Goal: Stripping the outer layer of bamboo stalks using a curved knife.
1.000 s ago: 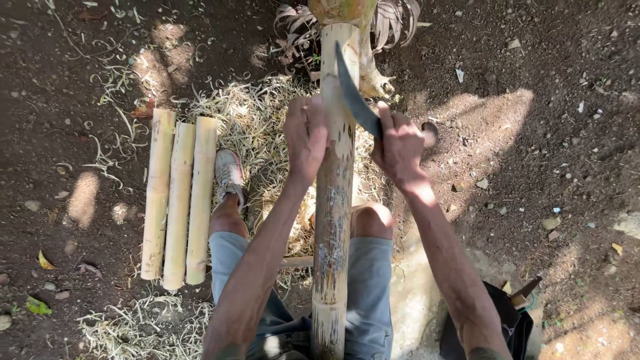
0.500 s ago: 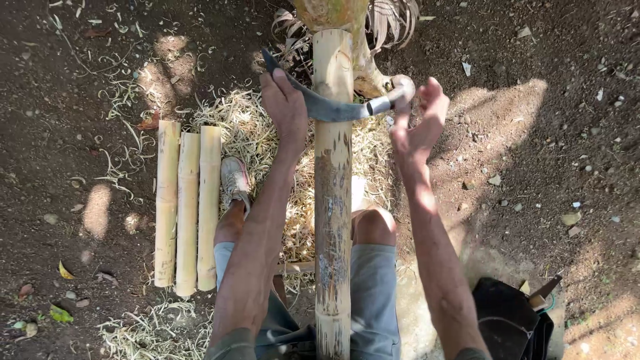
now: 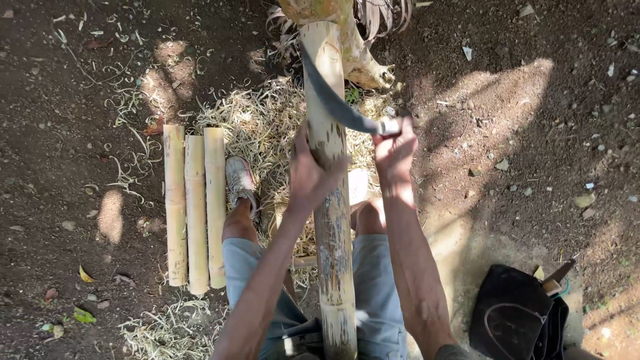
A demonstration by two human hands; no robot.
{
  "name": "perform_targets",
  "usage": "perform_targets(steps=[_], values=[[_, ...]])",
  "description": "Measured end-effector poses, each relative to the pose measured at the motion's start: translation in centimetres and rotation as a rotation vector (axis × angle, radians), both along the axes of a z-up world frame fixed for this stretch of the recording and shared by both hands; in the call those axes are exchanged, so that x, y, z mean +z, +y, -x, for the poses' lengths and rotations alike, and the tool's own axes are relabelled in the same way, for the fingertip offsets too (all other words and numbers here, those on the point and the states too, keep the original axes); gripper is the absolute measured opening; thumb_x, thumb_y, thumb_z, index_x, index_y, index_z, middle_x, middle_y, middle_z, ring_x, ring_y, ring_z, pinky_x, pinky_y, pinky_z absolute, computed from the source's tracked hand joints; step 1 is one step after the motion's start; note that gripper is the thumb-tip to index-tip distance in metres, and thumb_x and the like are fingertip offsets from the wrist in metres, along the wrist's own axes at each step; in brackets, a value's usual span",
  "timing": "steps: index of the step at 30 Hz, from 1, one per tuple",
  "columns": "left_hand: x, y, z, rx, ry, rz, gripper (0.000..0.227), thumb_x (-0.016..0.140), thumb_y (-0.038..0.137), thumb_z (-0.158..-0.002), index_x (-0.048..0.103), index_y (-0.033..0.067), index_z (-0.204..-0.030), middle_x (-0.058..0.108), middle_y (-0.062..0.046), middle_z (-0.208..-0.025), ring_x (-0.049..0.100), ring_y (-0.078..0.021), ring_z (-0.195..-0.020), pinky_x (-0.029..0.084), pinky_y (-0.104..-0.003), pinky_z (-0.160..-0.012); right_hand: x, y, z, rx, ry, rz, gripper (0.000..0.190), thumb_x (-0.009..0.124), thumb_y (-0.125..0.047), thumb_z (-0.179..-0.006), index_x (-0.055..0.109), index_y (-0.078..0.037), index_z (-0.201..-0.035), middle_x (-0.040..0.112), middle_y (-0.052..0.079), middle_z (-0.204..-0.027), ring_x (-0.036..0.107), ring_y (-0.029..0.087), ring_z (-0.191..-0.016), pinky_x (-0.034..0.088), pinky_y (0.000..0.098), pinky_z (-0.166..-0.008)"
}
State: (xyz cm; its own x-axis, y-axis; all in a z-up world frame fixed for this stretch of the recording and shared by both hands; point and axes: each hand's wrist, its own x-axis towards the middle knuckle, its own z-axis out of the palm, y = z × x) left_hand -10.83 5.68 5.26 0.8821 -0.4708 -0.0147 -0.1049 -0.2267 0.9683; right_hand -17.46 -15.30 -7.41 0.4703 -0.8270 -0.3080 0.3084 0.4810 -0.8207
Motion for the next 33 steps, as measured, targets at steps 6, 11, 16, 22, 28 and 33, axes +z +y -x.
perform_targets(steps=[6,11,16,22,28,33], values=[[-1.1,2.8,4.6,-0.053,0.281,0.059,0.104,0.083,0.029,-0.071,0.024,0.0018,-0.152,0.07,-0.02,-0.117,0.075,-0.0342,-0.098,0.061,-0.045,-0.09,-3.4,2.0,8.9,-0.082,-0.355,-0.328,0.028,0.039,-0.026,-0.105,0.056,-0.007,-0.094,0.062,0.011,-0.077,0.057,0.015,-0.057,0.05,0.0261,-0.045],[-7.6,3.2,4.3,-0.042,0.571,0.473,0.099,0.086,0.028,-0.068,0.034,0.0022,-0.148,0.069,-0.019,-0.115,0.072,-0.0345,-0.101,0.062,-0.051,-0.088,-1.5,5.3,12.3,-0.159,0.153,0.058,0.026,0.04,-0.016,-0.107,0.06,-0.002,-0.114,0.063,0.009,-0.087,0.055,0.014,-0.063,0.051,0.0271,-0.049],[-8.8,1.5,4.2,-0.028,0.554,0.516,0.085,0.082,0.024,-0.07,0.044,-0.0015,-0.142,0.07,-0.02,-0.114,0.071,-0.0322,-0.102,0.062,-0.051,-0.09,-1.5,4.1,12.3,-0.15,-0.092,-0.039,0.03,0.043,-0.01,-0.107,0.063,-0.001,-0.127,0.061,0.007,-0.095,0.056,0.011,-0.067,0.048,0.0205,-0.049],[-2.3,-1.7,-0.1,-0.057,0.374,0.089,0.077,0.069,0.03,-0.081,0.038,-0.0075,-0.141,0.07,-0.023,-0.105,0.073,-0.0321,-0.081,0.067,-0.044,-0.068,-12.8,-0.6,13.3,-0.038,-0.314,-0.124,0.023,0.037,-0.02,-0.114,0.047,-0.004,-0.101,0.052,0.01,-0.088,0.057,0.021,-0.078,0.057,0.0386,-0.069],[-3.7,-8.3,-8.4,-0.096,0.083,-0.245,0.095,0.05,0.039,-0.092,-0.004,-0.0071,-0.155,0.011,-0.038,-0.156,0.065,-0.0494,-0.103,0.064,-0.049,-0.068,-6.5,1.4,12.5,-0.331,-0.215,-0.539,0.027,0.037,-0.015,-0.106,0.059,-0.001,-0.112,0.057,0.01,-0.09,0.06,0.021,-0.081,0.058,0.0377,-0.072],[-6.7,-9.9,-10.1,0.068,-0.905,-0.358,0.067,0.047,0.025,-0.107,0.017,-0.013,-0.154,0.027,-0.045,-0.155,0.04,-0.0661,-0.137,0.014,-0.059,-0.117,-11.5,-1.0,14.3,-0.366,-0.511,-0.646,0.016,0.04,-0.005,-0.104,0.053,0.004,-0.107,0.055,0.015,-0.085,0.059,0.023,-0.073,0.053,0.0315,-0.063]])
